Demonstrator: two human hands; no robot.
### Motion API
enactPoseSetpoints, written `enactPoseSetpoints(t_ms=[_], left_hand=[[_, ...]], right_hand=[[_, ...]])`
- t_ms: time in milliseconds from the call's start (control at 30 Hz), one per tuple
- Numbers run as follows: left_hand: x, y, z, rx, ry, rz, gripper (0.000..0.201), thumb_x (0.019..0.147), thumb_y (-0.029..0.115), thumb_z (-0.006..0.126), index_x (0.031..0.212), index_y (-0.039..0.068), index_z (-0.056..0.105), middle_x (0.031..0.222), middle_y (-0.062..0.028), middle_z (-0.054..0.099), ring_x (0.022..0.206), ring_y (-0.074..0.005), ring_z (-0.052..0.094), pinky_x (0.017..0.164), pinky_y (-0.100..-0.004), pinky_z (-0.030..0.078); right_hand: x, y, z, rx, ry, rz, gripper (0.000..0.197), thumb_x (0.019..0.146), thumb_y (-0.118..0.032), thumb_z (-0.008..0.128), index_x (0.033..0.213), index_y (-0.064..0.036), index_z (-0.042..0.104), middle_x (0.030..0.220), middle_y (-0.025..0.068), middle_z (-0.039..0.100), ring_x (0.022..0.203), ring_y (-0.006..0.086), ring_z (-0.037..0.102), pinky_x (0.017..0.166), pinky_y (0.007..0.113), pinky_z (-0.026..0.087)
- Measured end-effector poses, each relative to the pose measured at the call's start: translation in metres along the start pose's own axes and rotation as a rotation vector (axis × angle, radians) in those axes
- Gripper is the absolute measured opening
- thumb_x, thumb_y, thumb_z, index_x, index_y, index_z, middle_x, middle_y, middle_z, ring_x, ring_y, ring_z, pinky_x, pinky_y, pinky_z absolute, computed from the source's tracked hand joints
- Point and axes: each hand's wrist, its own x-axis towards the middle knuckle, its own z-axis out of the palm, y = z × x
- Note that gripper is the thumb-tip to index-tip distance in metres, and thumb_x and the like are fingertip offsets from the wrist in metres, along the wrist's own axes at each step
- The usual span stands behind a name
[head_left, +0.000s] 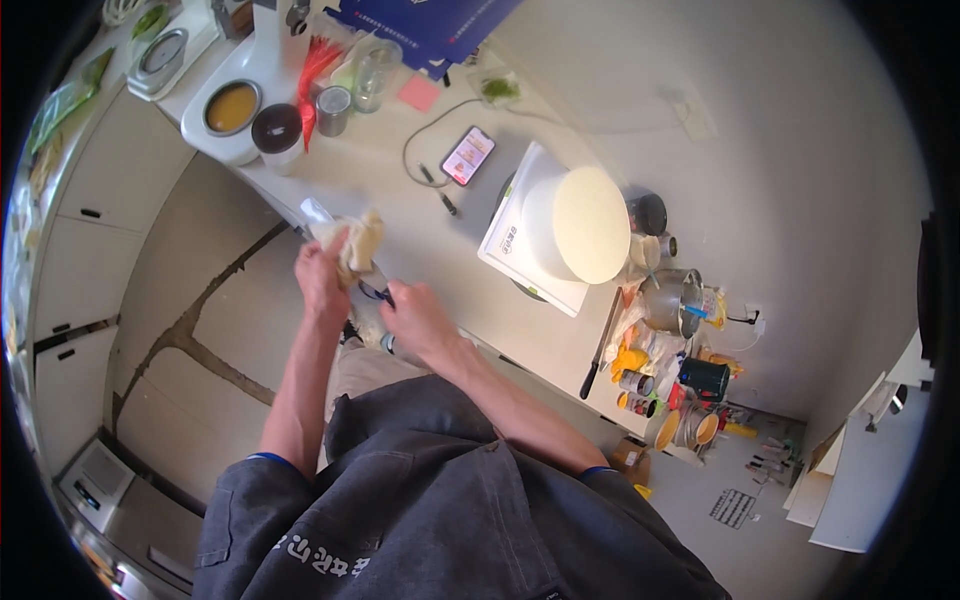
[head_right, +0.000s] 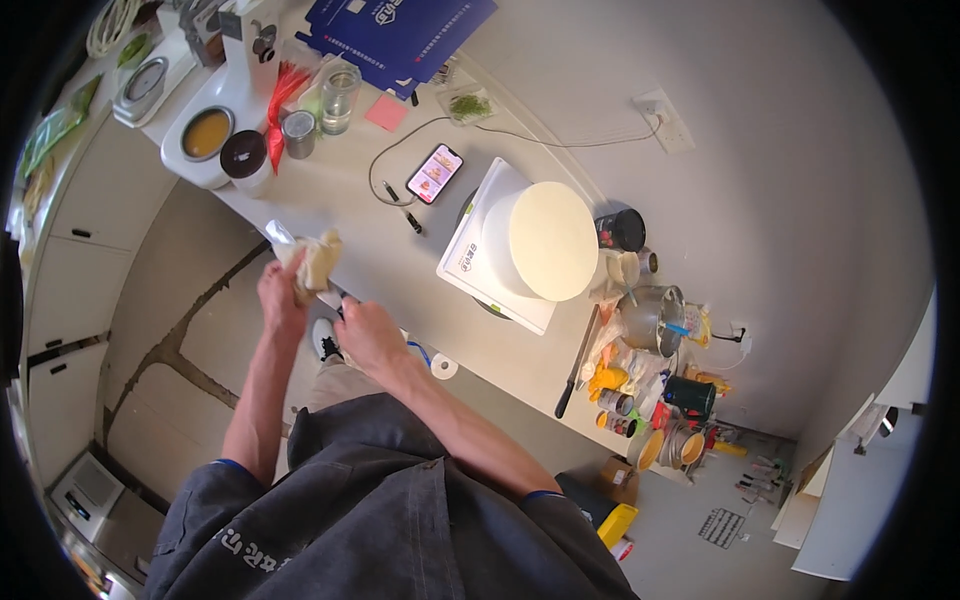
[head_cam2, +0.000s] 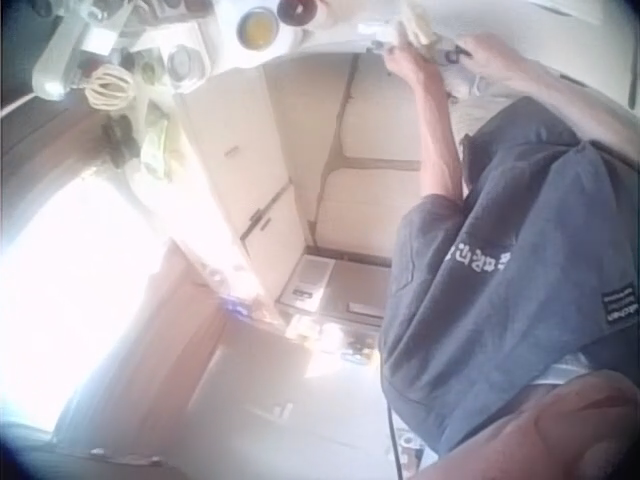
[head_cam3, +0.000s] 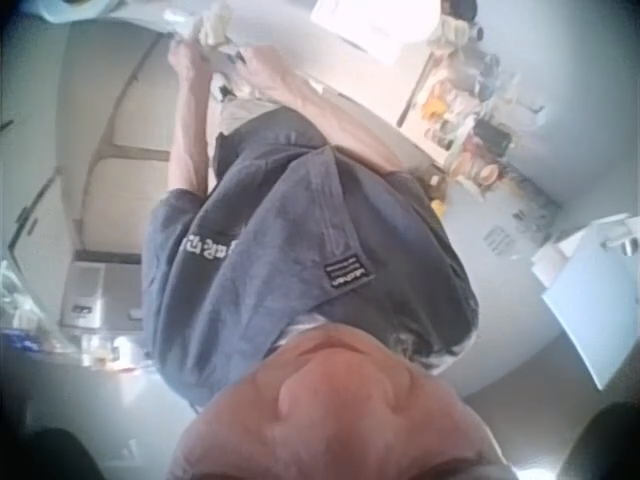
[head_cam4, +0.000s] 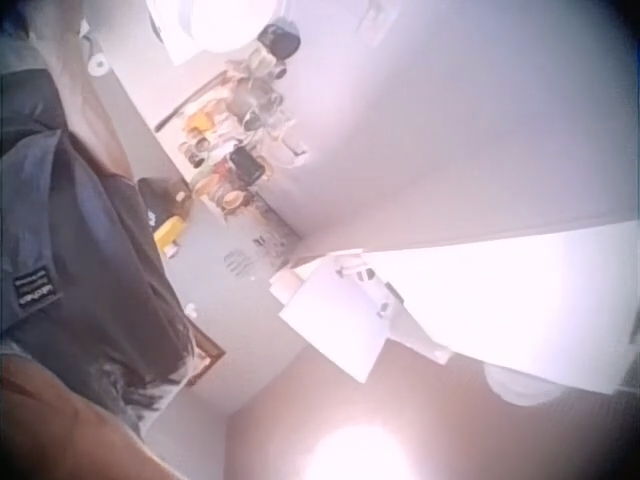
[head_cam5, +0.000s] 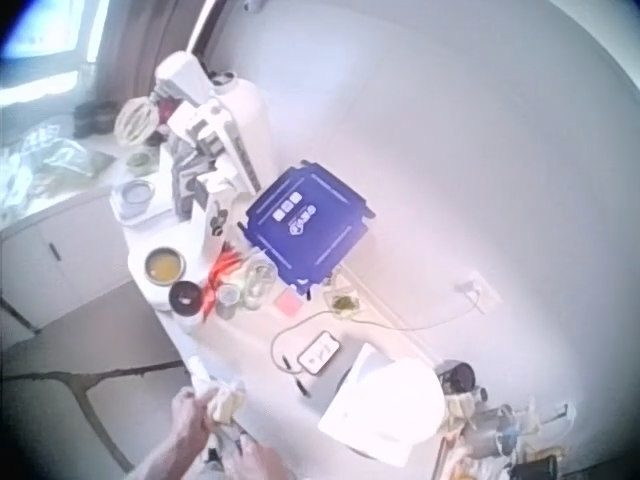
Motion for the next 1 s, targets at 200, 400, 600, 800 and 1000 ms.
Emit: enactPoseSetpoints(t_ms=[200, 400, 600, 800, 1000], left_hand=[[0.081, 0.030, 0.019, 0.372, -0.028, 0.370, 0.022, 0.087, 0.005, 0.076, 0.101, 0.002, 0.059, 0.107, -0.0135, 0.070, 0.090, -0.0244, 0.071, 0.079, -0.0355, 0.058], [0.024, -0.025, 0.058, 1.029, -0.305, 0.801, 0.055, 0.076, -0.011, 0.054, 0.128, 0.002, 0.063, 0.123, -0.0249, 0.067, 0.115, -0.0440, 0.062, 0.103, -0.0465, 0.049], [-0.028, -0.123, 0.137, 0.375, -0.643, -0.255, 0.081, 0.068, -0.008, 0.046, 0.149, -0.006, 0.045, 0.135, -0.0249, 0.063, 0.129, -0.0355, 0.057, 0.102, -0.0386, 0.047], [-0.038, -0.136, 0.125, 0.289, -0.666, -0.570, 0.084, 0.069, -0.010, 0.045, 0.153, -0.006, 0.036, 0.137, -0.0246, 0.061, 0.124, -0.0285, 0.059, 0.101, -0.0327, 0.042], [-0.057, -0.145, 0.113, 0.267, -0.683, -0.613, 0.080, 0.073, -0.012, 0.043, 0.152, -0.006, 0.035, 0.136, -0.0231, 0.062, 0.127, -0.0277, 0.060, 0.103, -0.0355, 0.042]], right_hand=[[-0.061, 0.003, -0.095, 0.015, -0.182, 0.166, 0.030, 0.097, -0.027, 0.068, 0.092, 0.0027, 0.065, 0.069, 0.0200, 0.065, 0.055, 0.0314, 0.058, 0.057, 0.040, 0.050], [-0.089, 0.032, -0.256, 0.101, 0.491, 0.370, 0.031, 0.101, -0.009, 0.064, 0.131, -0.0082, 0.071, 0.087, 0.0026, 0.072, 0.063, 0.0066, 0.056, 0.058, 0.022, 0.049], [-0.039, 0.020, -0.372, -0.721, 0.509, 0.119, 0.035, 0.096, -0.006, 0.066, 0.128, -0.0152, 0.073, 0.089, 0.0074, 0.066, 0.073, 0.0187, 0.061, 0.070, 0.031, 0.050], [0.008, 0.007, -0.370, -1.107, 0.220, -0.103, 0.035, 0.085, 0.000, 0.065, 0.114, -0.0151, 0.077, 0.090, 0.0079, 0.068, 0.079, 0.0291, 0.067, 0.069, 0.039, 0.054], [0.043, -0.003, -0.332, -1.304, -0.067, -0.421, 0.013, 0.075, -0.006, 0.070, 0.087, -0.0103, 0.071, 0.080, 0.0055, 0.063, 0.073, 0.0229, 0.065, 0.064, 0.037, 0.051]])
